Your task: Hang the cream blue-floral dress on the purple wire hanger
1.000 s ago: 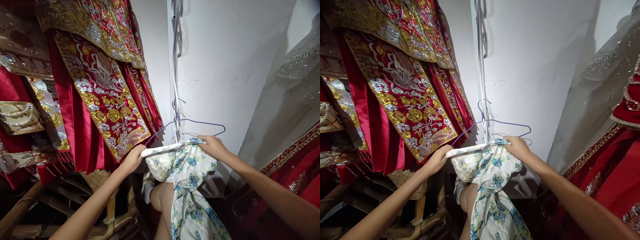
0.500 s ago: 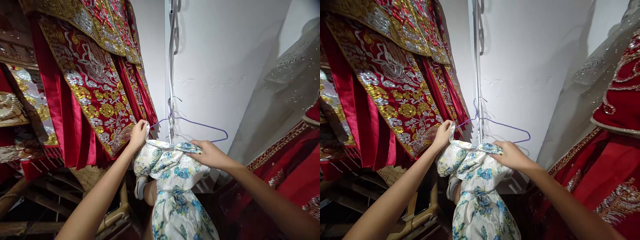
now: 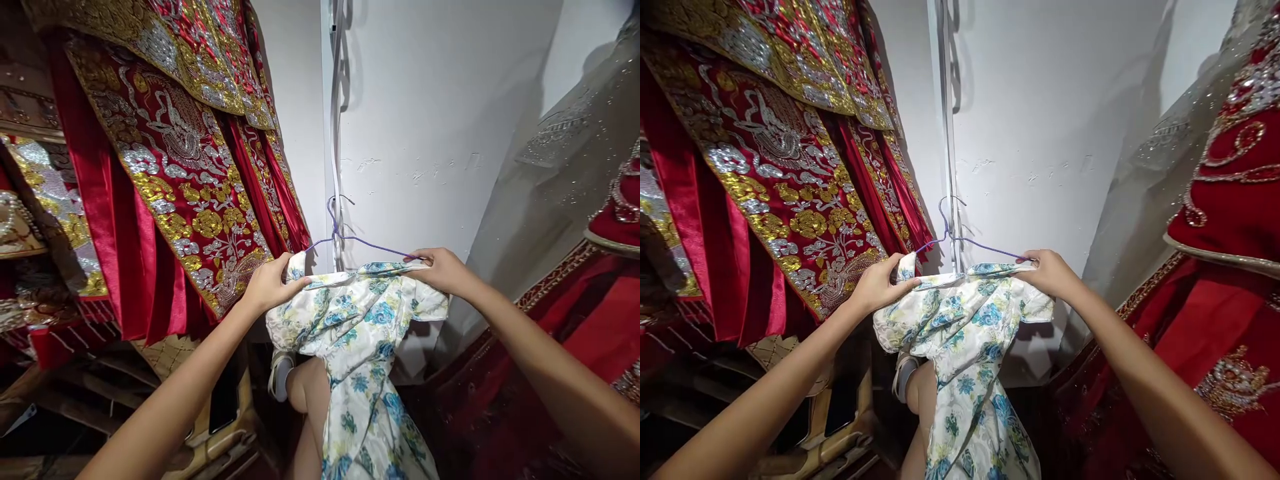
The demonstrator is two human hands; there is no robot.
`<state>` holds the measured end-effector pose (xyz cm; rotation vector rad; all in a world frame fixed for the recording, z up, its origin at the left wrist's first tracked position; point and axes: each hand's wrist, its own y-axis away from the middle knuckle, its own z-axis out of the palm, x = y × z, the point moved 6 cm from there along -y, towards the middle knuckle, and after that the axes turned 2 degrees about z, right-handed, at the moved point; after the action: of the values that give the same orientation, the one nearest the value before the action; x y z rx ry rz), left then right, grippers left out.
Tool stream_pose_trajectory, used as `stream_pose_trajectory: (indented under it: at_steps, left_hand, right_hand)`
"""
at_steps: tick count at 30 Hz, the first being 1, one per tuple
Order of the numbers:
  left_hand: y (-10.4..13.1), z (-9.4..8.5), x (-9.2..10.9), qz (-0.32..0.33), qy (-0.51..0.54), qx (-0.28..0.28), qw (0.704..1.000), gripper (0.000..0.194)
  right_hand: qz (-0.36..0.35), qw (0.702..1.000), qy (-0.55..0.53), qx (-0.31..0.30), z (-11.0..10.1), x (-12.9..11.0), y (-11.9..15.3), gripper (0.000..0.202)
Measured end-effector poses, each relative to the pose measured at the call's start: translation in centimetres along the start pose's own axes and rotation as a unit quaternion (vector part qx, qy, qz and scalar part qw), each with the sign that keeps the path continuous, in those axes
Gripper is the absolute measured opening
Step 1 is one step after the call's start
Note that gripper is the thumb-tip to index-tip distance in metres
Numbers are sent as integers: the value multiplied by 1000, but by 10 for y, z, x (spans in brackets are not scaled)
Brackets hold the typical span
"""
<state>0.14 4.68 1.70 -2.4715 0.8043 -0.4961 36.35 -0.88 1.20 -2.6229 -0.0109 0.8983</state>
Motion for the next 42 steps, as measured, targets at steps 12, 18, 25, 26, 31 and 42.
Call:
stream_pose_trajectory:
  at_steps: [12,18,25,26,31,42]
  left_hand:
    - [42,26,-25,34,31,6,999,89]
    - [62,26,-39,42,128,-15,991,79]
    - [55,20,-61,-160,380,118,903,38]
    - [51,21,-65,-190,408,126,884,32]
    - [13,14,-63,-212,418,141,872,21]
    - [-8,-17,-6,-34,49,102,993,42]
  right_hand:
    - [42,997,66,6,3,-16,24,87]
    - [46,989,-124,-66,1,-1,27,111]
    - [46,972,-211,-93,5,-13,27,114]
    - [47,973,-209,-88,7,-13,26,109]
    - [24,984,-172,-46,16,-12,16,72]
    - [43,953,-190,-233,-26,-34,29,48]
